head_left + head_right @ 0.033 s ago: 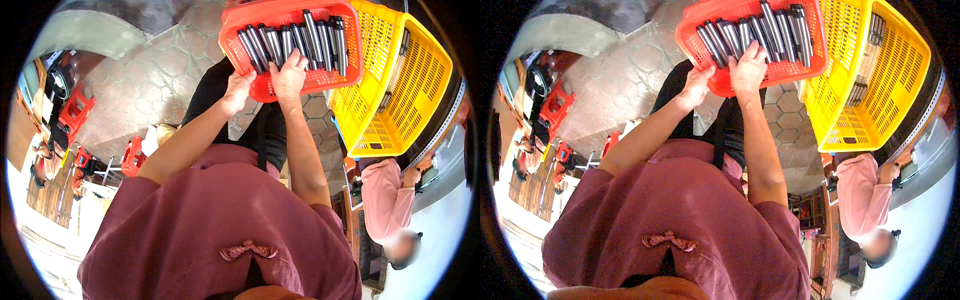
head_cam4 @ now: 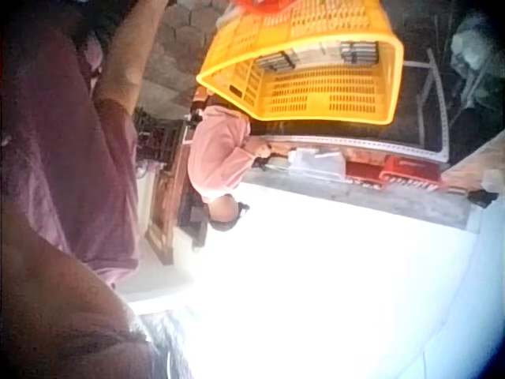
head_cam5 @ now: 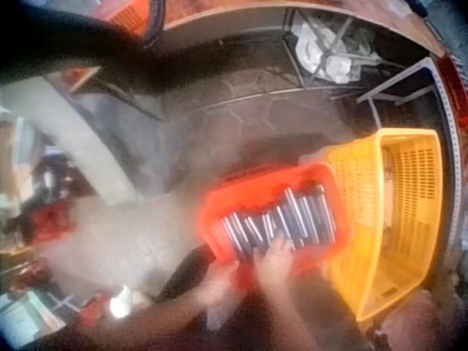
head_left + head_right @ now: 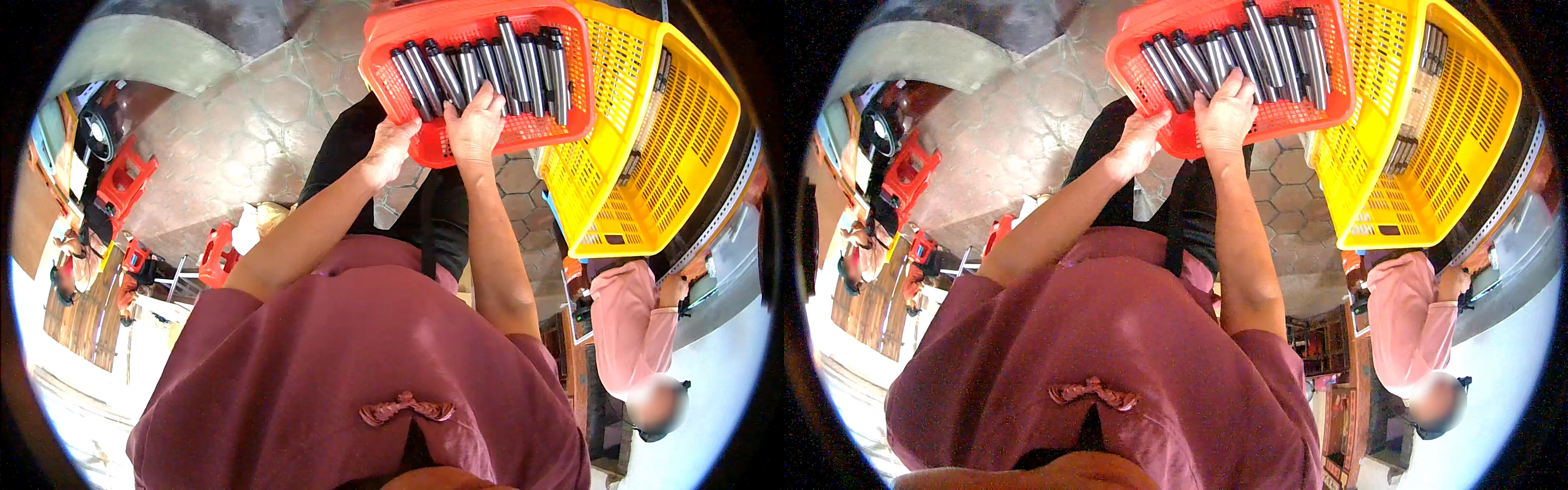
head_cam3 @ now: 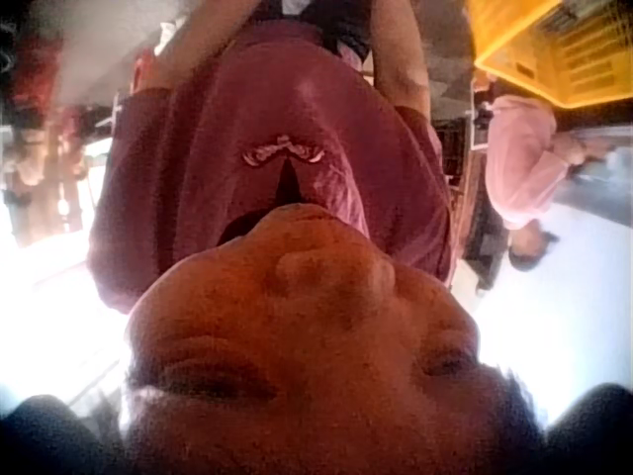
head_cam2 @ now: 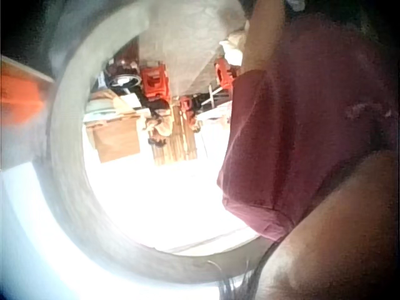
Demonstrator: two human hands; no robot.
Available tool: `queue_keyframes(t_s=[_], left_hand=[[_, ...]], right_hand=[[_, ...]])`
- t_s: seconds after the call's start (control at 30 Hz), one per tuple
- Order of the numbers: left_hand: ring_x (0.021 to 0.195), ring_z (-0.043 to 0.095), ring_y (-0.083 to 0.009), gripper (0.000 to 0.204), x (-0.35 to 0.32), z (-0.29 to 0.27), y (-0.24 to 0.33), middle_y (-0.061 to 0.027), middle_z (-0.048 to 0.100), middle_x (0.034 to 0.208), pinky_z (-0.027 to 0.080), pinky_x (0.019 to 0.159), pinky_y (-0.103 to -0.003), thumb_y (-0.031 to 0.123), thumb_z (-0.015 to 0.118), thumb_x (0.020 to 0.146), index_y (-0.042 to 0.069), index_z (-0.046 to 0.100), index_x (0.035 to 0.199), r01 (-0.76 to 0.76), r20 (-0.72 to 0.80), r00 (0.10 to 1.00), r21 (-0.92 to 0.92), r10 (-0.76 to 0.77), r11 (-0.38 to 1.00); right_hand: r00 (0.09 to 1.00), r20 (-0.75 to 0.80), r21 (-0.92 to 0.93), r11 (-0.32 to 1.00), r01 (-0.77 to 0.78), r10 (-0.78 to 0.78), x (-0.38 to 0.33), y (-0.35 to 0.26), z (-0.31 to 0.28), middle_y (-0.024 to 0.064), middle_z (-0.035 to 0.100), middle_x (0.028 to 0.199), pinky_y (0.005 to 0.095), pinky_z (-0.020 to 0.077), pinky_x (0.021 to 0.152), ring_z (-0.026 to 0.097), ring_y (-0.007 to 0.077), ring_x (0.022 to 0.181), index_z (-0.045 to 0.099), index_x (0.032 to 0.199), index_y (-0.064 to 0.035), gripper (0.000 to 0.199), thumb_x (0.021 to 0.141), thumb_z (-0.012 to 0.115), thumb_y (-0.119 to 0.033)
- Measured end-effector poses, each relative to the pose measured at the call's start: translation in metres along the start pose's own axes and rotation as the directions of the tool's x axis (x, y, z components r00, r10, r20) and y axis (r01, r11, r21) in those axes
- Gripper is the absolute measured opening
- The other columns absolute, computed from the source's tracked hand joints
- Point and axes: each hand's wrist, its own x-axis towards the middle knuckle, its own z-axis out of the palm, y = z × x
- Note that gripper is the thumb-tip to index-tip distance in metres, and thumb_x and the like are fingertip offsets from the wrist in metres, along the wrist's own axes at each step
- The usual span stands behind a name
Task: The person sorts cylindrical metal parts from a table into plastic baskets. They move around the room, pick up parts, and place them into red and yellow baskets. The person also moves a yellow basket to a different location.
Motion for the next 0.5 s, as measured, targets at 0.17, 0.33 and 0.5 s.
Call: queue_keyframes(t_s=[0.17, 0.33, 0.5], left_hand=[[0.094, 0.062, -0.0145, 0.024, -0.032, -0.022, 0.039, -0.0045, 0.066, 0.1, 0.05, 0.08, -0.032, 0.018, 0.062, 0.091, 0.009, 0.06, 0.113, 0.235, -0.101, 0.971, 0.599, -0.218, 0.766], [0.075, 0.068, -0.0237, 0.021, -0.044, -0.026, 0.083, -0.0125, 0.068, 0.087, 0.053, 0.069, -0.032, 0.018, 0.061, 0.092, 0.005, 0.059, 0.108, -0.552, 0.367, 0.738, 0.811, 0.567, 0.195], [0.11, 0.053, -0.0334, 0.043, -0.002, 0.011, 0.161, -0.0196, 0.055, 0.117, 0.043, 0.093, -0.043, 0.03, 0.068, 0.085, 0.009, 0.055, 0.12, -0.512, 0.551, 0.552, 0.816, 0.626, -0.267]], right_hand=[[0.999, -0.027, 0.062, 0.997, 0.035, -0.034, 0.003, 0.012, -0.005, 0.0238, 0.054, 0.108, 0.0507, 0.0503, 0.081, 0.058, 0.0425, 0.095, 0.039, 0.125, 0.0021, 0.068, 0.072, 0.074, -0.023], [0.997, 0.079, 0.19, 0.982, 0.006, -0.021, 0.007, 0.024, -0.018, 0.0285, 0.057, 0.109, 0.0492, 0.0489, 0.083, 0.059, 0.0442, 0.099, 0.041, 0.124, 0.0039, 0.063, 0.075, 0.071, -0.021], [0.997, 0.073, 0.554, 0.831, -0.052, 0.015, -0.011, 0.004, -0.076, 0.0276, 0.062, 0.111, 0.0455, 0.0478, 0.09, 0.063, 0.0383, 0.103, 0.038, 0.134, -0.0026, 0.072, 0.075, 0.073, -0.023]])
